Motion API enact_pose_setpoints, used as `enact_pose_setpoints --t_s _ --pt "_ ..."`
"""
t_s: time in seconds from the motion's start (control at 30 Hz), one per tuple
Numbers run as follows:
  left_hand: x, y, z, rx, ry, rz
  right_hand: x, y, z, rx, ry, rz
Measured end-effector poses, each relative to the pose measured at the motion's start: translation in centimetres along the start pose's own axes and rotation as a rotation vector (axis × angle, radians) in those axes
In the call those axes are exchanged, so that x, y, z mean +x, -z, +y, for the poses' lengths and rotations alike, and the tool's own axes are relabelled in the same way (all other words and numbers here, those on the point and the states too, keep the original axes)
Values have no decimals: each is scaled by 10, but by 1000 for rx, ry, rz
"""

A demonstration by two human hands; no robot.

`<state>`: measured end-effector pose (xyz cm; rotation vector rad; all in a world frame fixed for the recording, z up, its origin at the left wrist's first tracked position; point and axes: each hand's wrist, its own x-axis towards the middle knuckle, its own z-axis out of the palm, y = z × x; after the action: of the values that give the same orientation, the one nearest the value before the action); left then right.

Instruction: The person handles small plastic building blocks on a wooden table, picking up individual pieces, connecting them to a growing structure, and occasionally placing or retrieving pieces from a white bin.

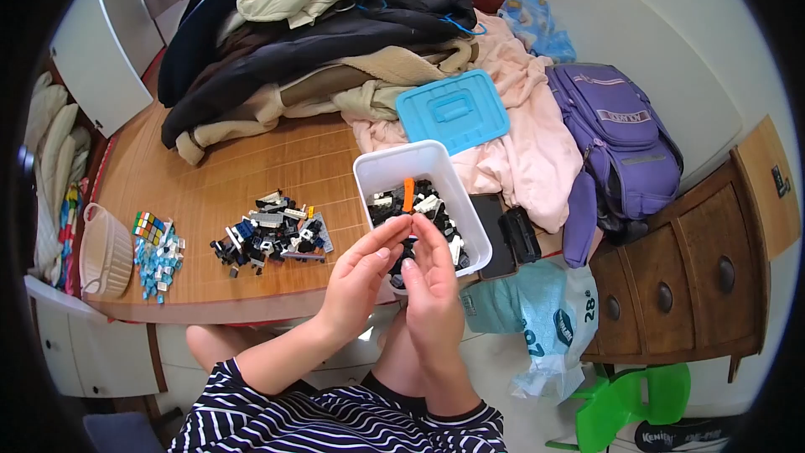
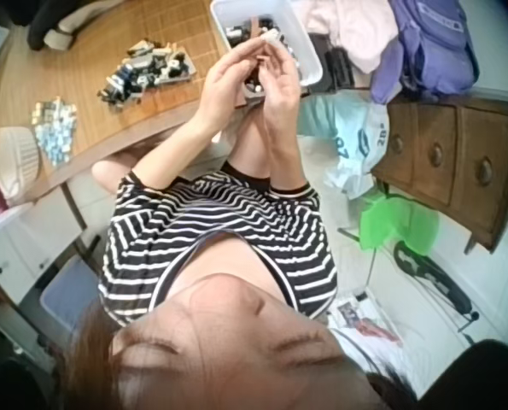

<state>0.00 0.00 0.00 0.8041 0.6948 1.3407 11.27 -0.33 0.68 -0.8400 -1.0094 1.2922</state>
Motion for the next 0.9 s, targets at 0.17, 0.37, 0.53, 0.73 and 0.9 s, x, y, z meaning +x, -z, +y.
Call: enact_pose_setpoints --t_s 0.17,0.37,0.53,0.73,0.9 --pt "-26 19 14 134 -66 -58 -17 -22 -4 -51 4 -74" --pt "-76 53 29 95 -99 51 -47 -51 18 -37 -89 -251" --pt "-118 80 36 86 -72 133 -78 -75 45 -59 -151 -324" --pt "-178 129 19 159 33 214 -123 -82 90 -98 -317 -409" --pt "-226 150 -10 139 94 341 -166 -78 130 -91 -418 -465"
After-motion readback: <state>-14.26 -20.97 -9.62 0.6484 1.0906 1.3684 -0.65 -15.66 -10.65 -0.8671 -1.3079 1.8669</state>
